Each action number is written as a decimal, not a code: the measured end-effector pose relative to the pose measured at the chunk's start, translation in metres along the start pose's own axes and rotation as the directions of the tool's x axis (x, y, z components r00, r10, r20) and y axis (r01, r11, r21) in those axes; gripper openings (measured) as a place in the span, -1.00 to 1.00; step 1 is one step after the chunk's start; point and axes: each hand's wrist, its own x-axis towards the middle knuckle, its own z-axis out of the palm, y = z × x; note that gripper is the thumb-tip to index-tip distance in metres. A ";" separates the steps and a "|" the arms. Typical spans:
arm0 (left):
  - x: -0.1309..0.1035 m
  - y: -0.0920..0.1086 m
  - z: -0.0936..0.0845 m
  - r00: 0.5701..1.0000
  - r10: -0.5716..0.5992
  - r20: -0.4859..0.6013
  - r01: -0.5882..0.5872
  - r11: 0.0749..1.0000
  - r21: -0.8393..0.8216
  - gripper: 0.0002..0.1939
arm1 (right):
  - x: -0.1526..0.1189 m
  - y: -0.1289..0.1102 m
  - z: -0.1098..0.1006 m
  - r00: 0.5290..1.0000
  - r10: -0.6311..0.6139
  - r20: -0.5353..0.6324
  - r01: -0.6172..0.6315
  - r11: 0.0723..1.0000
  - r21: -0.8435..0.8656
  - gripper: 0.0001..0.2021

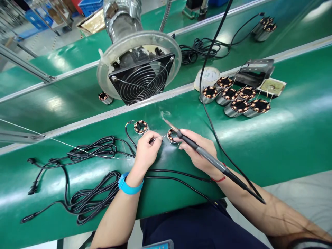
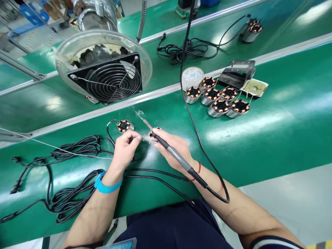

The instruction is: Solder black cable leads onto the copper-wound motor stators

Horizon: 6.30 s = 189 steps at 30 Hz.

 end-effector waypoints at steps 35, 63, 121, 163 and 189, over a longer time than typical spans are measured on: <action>-0.010 0.003 0.002 0.999 0.025 0.023 -0.020 0.977 -0.213 -0.91 | 0.015 0.004 0.025 1.000 0.019 0.020 -0.019 1.000 -0.021 -0.65; -0.009 0.006 -0.001 0.991 0.131 0.040 -0.135 0.985 0.106 -0.87 | 0.028 0.015 0.014 0.974 -0.040 0.224 0.089 0.974 -0.211 -0.66; -0.021 0.001 0.026 0.910 0.388 -0.146 -0.346 0.905 0.247 -0.78 | -0.012 -0.006 -0.022 0.998 -0.058 -0.038 0.056 0.997 -0.057 -0.90; -0.021 0.001 0.026 0.908 0.386 -0.162 -0.334 0.901 0.276 -0.80 | -0.011 -0.006 -0.021 0.996 -0.086 -0.028 0.086 0.996 -0.010 -0.86; -0.020 0.000 0.026 0.912 0.377 -0.160 -0.328 0.906 0.268 -0.79 | -0.017 0.000 -0.011 0.998 0.033 0.049 -0.035 0.998 0.051 -0.62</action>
